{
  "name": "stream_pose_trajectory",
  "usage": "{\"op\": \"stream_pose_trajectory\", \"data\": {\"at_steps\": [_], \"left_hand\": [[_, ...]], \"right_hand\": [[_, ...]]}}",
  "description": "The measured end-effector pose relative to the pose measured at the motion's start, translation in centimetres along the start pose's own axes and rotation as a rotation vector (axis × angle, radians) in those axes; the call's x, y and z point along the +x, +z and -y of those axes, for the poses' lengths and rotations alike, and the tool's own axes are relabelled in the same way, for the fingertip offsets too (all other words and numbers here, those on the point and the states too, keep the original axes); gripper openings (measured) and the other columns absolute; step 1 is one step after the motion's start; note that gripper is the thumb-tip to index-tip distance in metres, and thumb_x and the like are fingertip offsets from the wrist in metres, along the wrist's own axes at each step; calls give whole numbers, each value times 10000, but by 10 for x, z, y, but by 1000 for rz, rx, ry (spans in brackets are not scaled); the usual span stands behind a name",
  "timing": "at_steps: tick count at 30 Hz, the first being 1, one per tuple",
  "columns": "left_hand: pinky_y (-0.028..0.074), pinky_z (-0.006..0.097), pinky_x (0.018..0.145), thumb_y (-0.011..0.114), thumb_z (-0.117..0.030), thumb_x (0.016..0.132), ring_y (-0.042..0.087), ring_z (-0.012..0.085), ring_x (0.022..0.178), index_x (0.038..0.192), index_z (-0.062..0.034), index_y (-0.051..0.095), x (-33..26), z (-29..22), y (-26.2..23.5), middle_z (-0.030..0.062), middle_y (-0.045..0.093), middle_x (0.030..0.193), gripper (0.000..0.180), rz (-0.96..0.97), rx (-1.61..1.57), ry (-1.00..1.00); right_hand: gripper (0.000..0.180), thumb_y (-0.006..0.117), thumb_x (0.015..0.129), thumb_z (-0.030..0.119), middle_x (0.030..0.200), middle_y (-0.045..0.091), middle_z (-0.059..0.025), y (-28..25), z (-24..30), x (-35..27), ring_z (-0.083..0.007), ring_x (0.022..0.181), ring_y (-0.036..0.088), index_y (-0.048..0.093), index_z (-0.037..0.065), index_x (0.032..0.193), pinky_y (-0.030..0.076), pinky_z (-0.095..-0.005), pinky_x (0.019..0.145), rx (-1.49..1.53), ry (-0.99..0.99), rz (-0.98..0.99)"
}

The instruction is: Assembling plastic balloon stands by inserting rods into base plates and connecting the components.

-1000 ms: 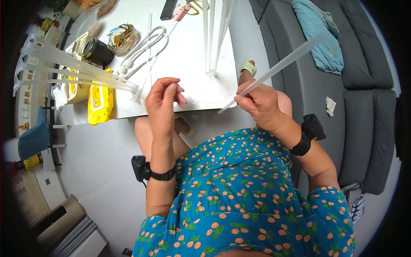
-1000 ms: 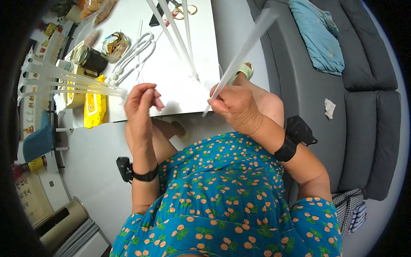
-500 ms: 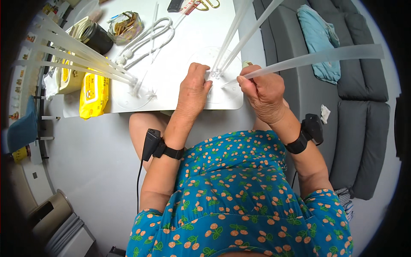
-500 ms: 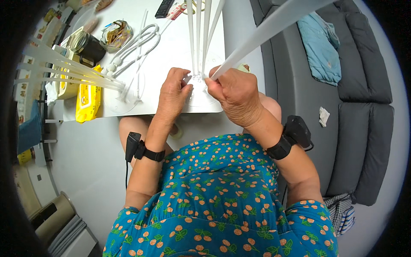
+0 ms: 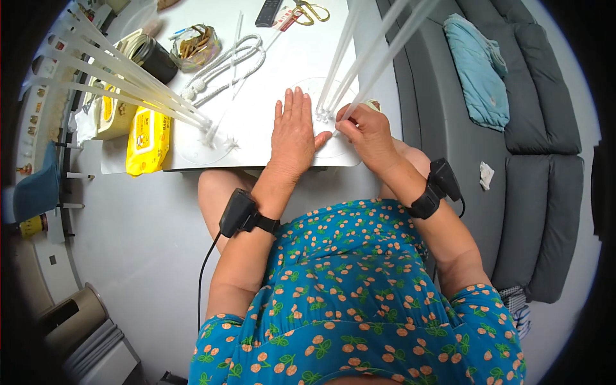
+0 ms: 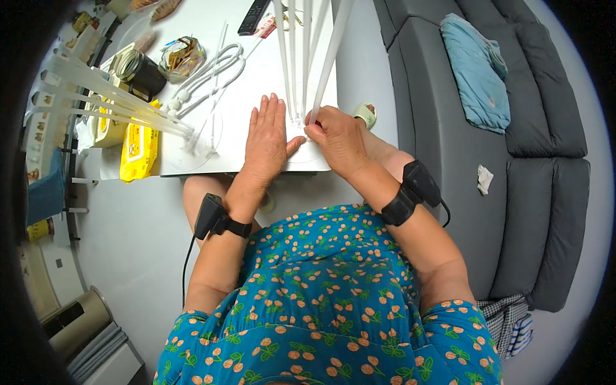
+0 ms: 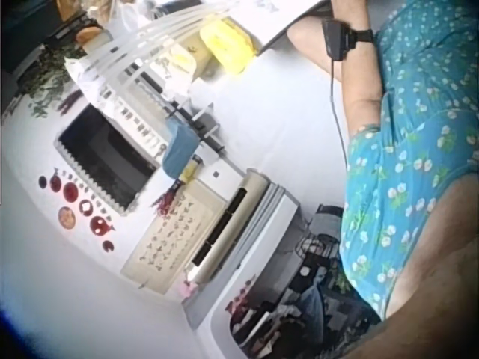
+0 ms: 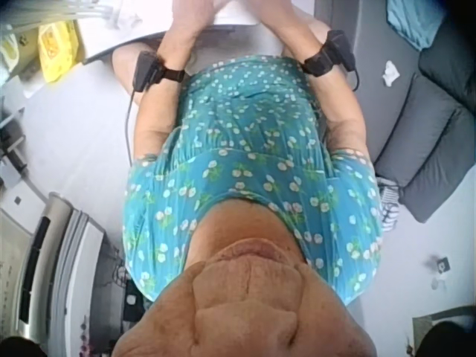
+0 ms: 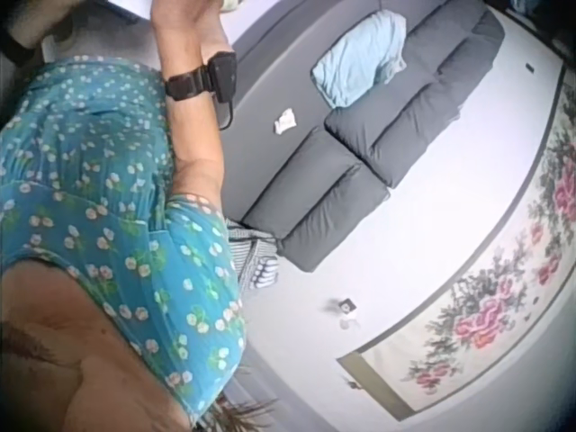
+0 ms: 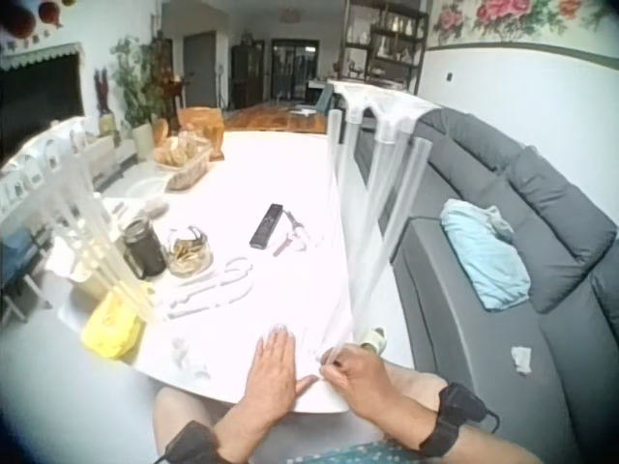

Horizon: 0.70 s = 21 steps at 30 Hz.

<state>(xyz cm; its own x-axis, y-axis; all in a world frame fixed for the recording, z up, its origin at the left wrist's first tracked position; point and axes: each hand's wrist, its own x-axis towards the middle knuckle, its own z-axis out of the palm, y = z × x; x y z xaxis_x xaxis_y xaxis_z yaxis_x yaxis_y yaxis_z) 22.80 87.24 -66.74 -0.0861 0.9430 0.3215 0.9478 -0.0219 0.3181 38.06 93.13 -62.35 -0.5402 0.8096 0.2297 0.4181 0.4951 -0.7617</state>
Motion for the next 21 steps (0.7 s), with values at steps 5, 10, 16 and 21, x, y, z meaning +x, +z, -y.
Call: {"op": "stream_pose_trajectory", "data": {"at_steps": [5,10,16,21], "left_hand": [[148,495,1091,625,-339,813,158,436,1340,1305,148,299,-16,-29,16,324,222,1401,765,-14,114,-261],[113,484,1102,624,-345,807,129,420,1356,1329,133,281,-30,-31,19,306,206,1422,786,19,88,-332],[172,438,1097,710,-322,725,190,334,1362,1353,57,296,-54,-7,10,224,241,1442,843,59,-87,-151],[114,467,1106,647,-411,774,161,341,1369,1364,70,267,-60,-15,27,237,224,1446,851,50,101,-228]], "right_hand": [[118,599,785,151,732,619,-94,-2,-10,-1,-241,688,608,630,38,789,460,-319,610,-72,-83,-17],[123,594,793,144,728,614,-122,13,-11,-6,-264,692,607,633,27,806,471,-328,635,92,46,-42],[141,594,796,143,762,614,-140,17,-16,-16,-268,700,606,628,7,816,475,-339,654,90,6,38],[123,595,790,118,757,622,-113,23,-17,-16,-231,678,604,633,2,805,473,-304,638,-41,-33,-16]]}}
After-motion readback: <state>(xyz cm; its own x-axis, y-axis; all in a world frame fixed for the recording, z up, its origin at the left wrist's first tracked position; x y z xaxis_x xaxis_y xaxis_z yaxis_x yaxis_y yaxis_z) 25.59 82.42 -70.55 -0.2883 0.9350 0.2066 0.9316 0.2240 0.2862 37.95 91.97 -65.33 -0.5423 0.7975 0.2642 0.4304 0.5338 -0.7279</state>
